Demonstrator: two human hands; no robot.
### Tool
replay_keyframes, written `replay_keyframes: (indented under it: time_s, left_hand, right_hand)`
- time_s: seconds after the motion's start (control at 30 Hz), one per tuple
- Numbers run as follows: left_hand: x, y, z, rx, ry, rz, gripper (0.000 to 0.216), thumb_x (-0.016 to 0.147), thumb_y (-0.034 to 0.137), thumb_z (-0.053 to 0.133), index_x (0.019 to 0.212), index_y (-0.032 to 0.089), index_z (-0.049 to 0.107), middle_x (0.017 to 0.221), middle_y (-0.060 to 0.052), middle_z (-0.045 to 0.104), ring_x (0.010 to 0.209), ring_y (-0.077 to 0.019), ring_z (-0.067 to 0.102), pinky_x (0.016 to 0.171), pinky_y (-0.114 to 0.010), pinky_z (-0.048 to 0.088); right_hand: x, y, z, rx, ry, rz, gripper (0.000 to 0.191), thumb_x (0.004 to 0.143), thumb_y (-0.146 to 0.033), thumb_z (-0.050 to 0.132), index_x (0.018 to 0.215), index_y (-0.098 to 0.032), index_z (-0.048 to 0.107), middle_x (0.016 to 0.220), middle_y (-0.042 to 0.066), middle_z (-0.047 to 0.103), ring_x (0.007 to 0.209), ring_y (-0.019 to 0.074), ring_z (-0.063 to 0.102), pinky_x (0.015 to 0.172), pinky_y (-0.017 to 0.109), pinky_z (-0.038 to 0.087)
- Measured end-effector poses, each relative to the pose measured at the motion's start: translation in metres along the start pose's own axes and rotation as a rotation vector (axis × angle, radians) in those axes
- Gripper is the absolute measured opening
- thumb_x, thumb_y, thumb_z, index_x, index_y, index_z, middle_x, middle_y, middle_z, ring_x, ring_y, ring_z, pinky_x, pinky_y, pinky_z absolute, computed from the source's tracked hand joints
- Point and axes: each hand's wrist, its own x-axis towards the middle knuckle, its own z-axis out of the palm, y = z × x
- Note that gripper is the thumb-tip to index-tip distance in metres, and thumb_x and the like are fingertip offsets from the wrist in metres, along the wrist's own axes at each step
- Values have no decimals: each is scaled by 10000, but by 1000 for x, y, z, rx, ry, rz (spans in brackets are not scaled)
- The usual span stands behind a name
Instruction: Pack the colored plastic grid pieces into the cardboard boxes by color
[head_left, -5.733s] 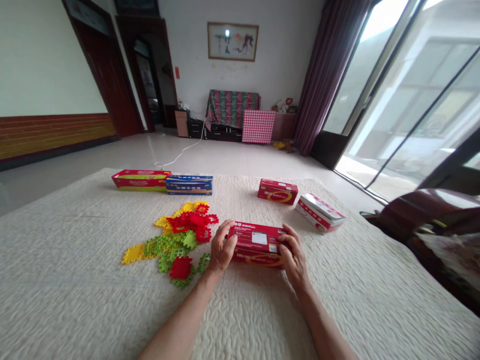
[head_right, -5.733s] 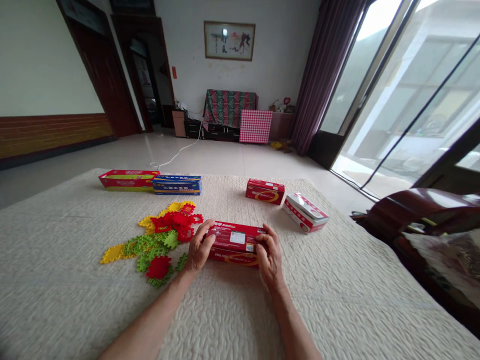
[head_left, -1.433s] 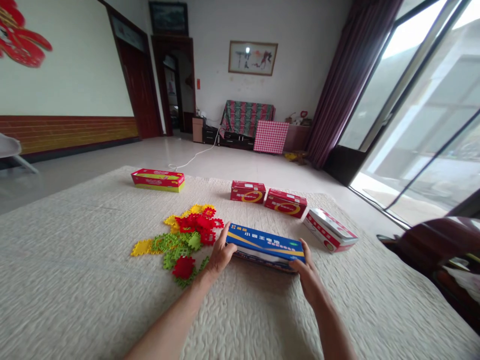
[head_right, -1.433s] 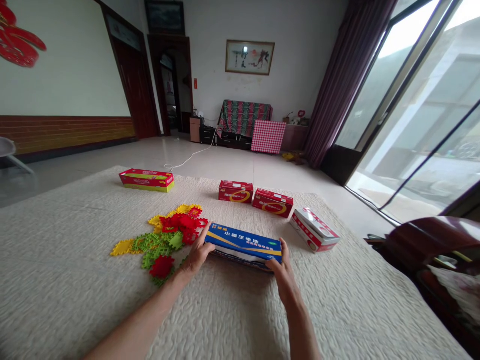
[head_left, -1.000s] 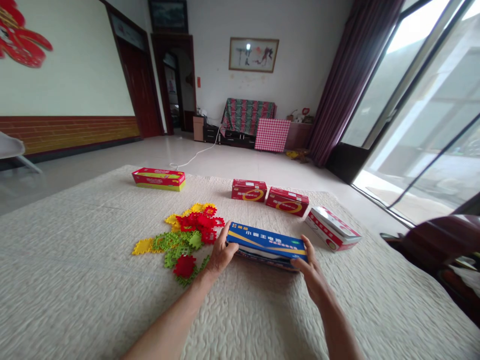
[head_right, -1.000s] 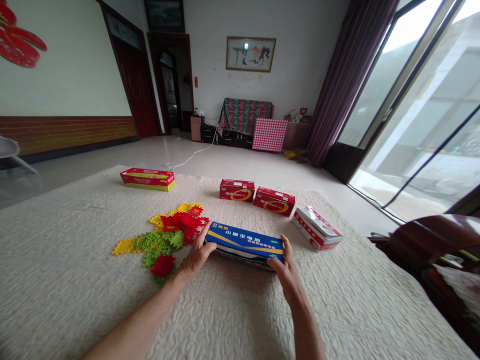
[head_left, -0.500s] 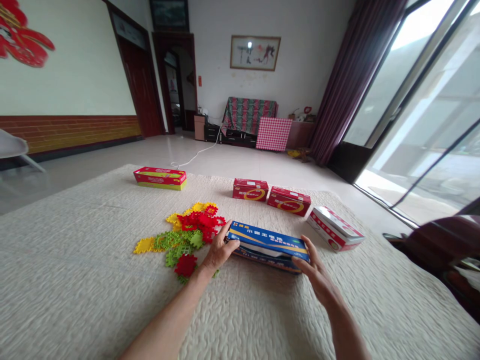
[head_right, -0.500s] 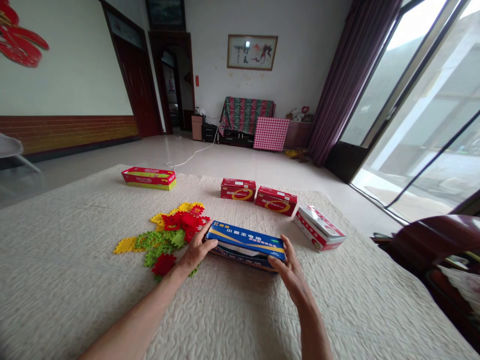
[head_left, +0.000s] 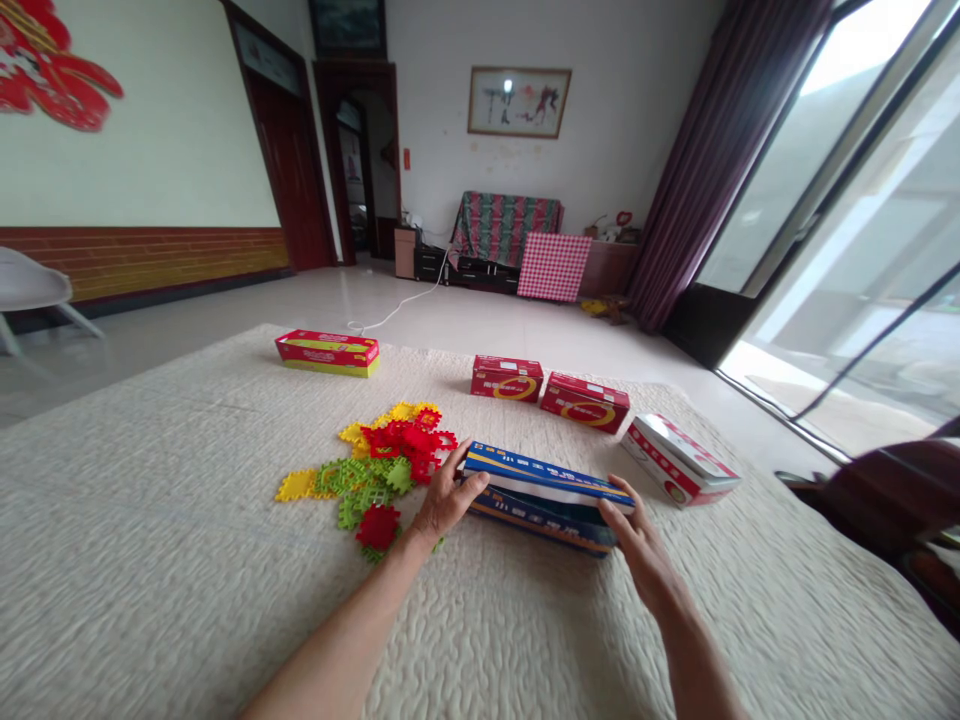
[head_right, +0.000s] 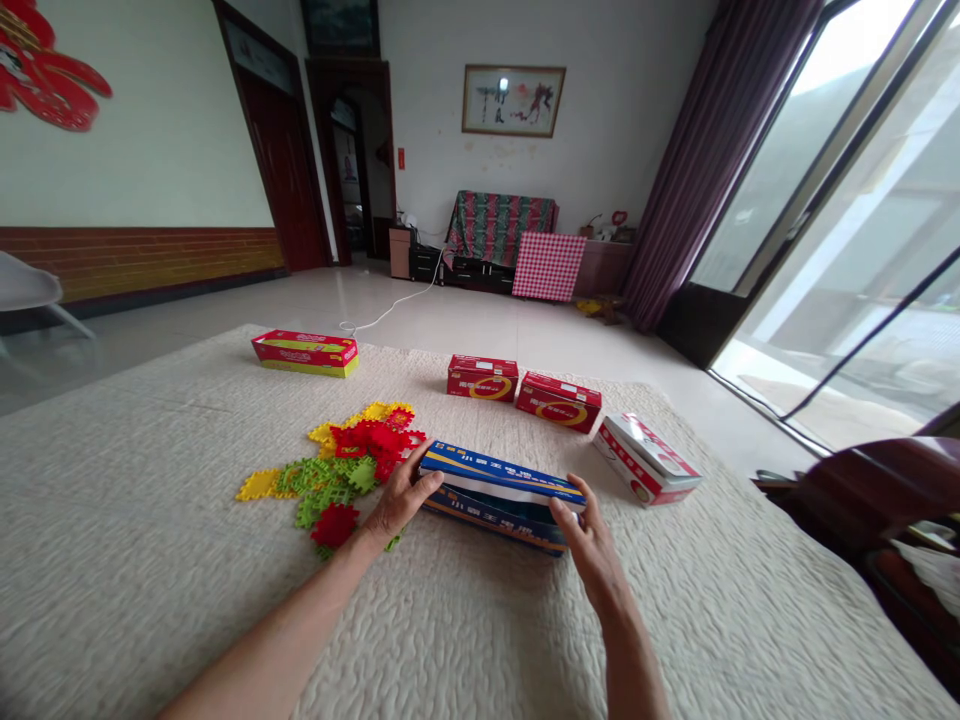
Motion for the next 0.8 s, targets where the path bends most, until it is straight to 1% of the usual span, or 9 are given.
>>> replay_keyframes:
  time_s: [0.17,0.3,0.43,0.57,0.63,0.73,0.8]
  left_hand:
    - [1,0,4,-76,46,5,605,783,423,625,1306,152,490,1210,-113,623,1061,-245,607,920,-366,489]
    - [1,0,7,-55,100,-12,620,761,502,633,1260,154,516,1137,-116,641,983,-235,627,841,-337,506]
    - [1,-2,10,-7,141,21,636,741,571,625,1206,147,540,1047,-107,652,932,-224,623,782,-312,495]
    - [-1,-4,11,53,156,72,565,765,542,617,1167,151,543,1006,-95,651,887,-210,619,743,-300,484]
    - [-1,-4,11,70,165,79,530,777,516,615,1156,153,539,1004,-93,653,885,-210,617,734,-301,479]
    - [-2,-2,11,69,166,65,506,779,493,619,1146,155,535,1019,-96,657,904,-220,617,735,-307,473]
    - [-2,-1,12,69,159,51,487,783,475,620,1142,157,535,1029,-99,659,920,-226,615,742,-312,469]
  right_hand:
    - [3,4,1,20,9,5,726,724,-575,655,1353,-283,440,1081,42,648,970,254,608,796,367,502]
    - [5,6,4,-36,98,-33,701,709,-601,642,1296,-241,513,1034,44,656,932,259,600,775,364,495]
    - [4,5,8,-85,140,-56,612,754,-605,590,1237,-231,546,982,36,647,963,256,579,808,359,462]
    - [2,-2,11,-168,175,-127,466,804,-592,522,1097,-239,605,991,23,633,997,248,546,858,356,412]
    - [1,-5,11,-211,185,-162,414,824,-584,494,1019,-243,624,962,7,626,982,239,534,860,345,393]
    - [1,-8,10,-231,209,-169,403,829,-593,482,921,-228,628,855,-9,601,901,225,526,800,324,387]
    - [1,-8,10,-232,224,-152,415,826,-603,484,893,-219,627,799,-16,583,838,214,518,748,316,385]
